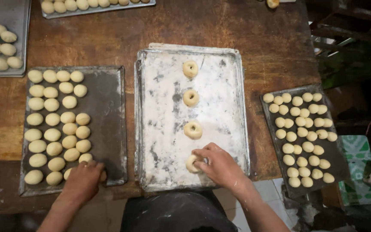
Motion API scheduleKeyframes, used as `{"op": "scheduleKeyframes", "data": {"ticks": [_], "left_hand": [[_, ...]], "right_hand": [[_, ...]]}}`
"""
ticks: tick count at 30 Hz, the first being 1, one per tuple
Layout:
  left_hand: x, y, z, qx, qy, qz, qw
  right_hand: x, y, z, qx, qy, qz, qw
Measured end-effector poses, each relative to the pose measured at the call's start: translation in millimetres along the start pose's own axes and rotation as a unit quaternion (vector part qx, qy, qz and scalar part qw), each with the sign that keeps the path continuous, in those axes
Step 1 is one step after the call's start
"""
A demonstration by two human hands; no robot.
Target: Shaping dough balls into rings and placing them on a tray
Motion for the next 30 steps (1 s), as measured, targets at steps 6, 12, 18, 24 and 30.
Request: {"op": "scheduleKeyframes", "data": {"ticks": [6,12,18,24,30], "left_hand": [[7,-8,41,-0.236,0.313,-0.028,0.919],[-138,-28,191,-0.348,0.417,-0.122,0.831],[-205,-44,250,-0.424,0.508,-0.190,0.725],[-241,-73,244,-0.356,0.612,-0.124,0.695],[-243,-76,249,-0.327,0.764,-0.027,0.556]], "right_hand": [[17,16,26,-0.094,-0.062,0.008,0.994],[60,22,13,0.062,-0.278,0.003,0.959],[17,-3,48,-0.016,-0.475,0.201,0.857],[-8,-13,69,0.045,-0.491,0.192,0.848],[3,-18,64,-0.066,-0.458,0.258,0.848]]}}
Point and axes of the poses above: each hand's wrist, its own y-axis away from the middle knuckle, its own z-axis out of the back of the hand, x = y × z, the point moved 5 cm from there along -y, towards the middle knuckle, and after that the axes turned 14 degrees about -z, right-handed, at the moved point
